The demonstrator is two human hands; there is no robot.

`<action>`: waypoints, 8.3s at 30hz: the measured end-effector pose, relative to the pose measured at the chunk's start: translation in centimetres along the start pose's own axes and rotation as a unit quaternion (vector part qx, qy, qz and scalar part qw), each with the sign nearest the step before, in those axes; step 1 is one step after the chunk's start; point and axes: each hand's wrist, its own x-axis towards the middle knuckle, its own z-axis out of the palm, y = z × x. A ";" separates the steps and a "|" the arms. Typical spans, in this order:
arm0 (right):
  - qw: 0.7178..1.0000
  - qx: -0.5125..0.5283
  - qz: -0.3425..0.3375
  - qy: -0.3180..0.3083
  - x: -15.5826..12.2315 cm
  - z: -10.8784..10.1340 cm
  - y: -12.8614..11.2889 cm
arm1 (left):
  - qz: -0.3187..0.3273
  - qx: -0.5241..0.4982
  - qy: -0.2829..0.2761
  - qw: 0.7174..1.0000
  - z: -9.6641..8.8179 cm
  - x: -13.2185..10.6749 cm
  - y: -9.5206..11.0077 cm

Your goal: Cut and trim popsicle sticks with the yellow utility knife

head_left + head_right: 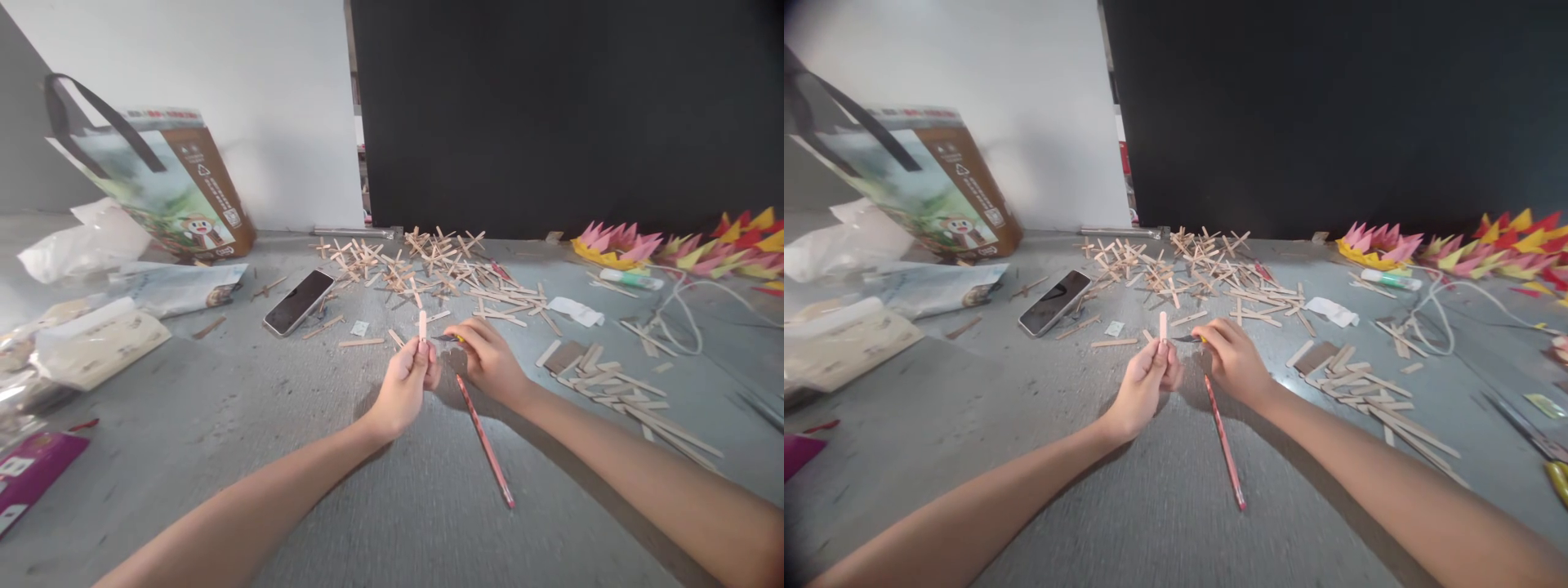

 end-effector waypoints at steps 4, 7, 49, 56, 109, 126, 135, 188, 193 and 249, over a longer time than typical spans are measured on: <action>1.000 0.016 0.009 0.000 -0.1 -0.1 0.1 | -0.006 0.022 0.025 0.999 -0.4 0.2 -0.3; 1.000 0.016 0.000 -0.010 0.0 -0.2 0.0 | -0.007 0.039 0.027 0.999 -0.7 0.2 -0.5; 0.908 0.188 0.331 -0.175 1.7 -2.9 -8.2 | 0.008 0.237 0.072 0.969 -1.6 0.6 -0.2; 0.907 0.197 0.331 -0.172 1.6 -2.8 -8.2 | 0.002 0.258 0.070 0.964 -1.5 0.5 0.0; 0.885 0.211 0.364 -0.200 1.9 -3.2 -8.4 | -0.001 0.314 0.039 0.949 -2.0 0.6 0.0; 0.957 0.018 0.228 -0.181 2.1 -3.8 -8.6 | -0.035 0.173 0.014 0.984 -1.8 0.9 -0.5; 0.925 0.097 0.309 -0.197 2.4 -4.0 -8.9 | -0.018 0.216 0.014 0.976 -1.9 0.8 -0.5; 0.827 0.286 0.425 -0.232 2.8 -4.6 -8.6 | -0.004 0.375 0.004 0.927 -2.2 0.5 0.4; 0.829 0.273 0.424 -0.243 3.0 -4.6 -8.3 | -0.018 0.388 -0.001 0.922 -2.2 0.5 0.6; 0.693 0.537 0.442 -0.189 1.2 -1.3 -8.5 | -0.086 0.140 -0.012 0.986 -2.4 0.9 0.1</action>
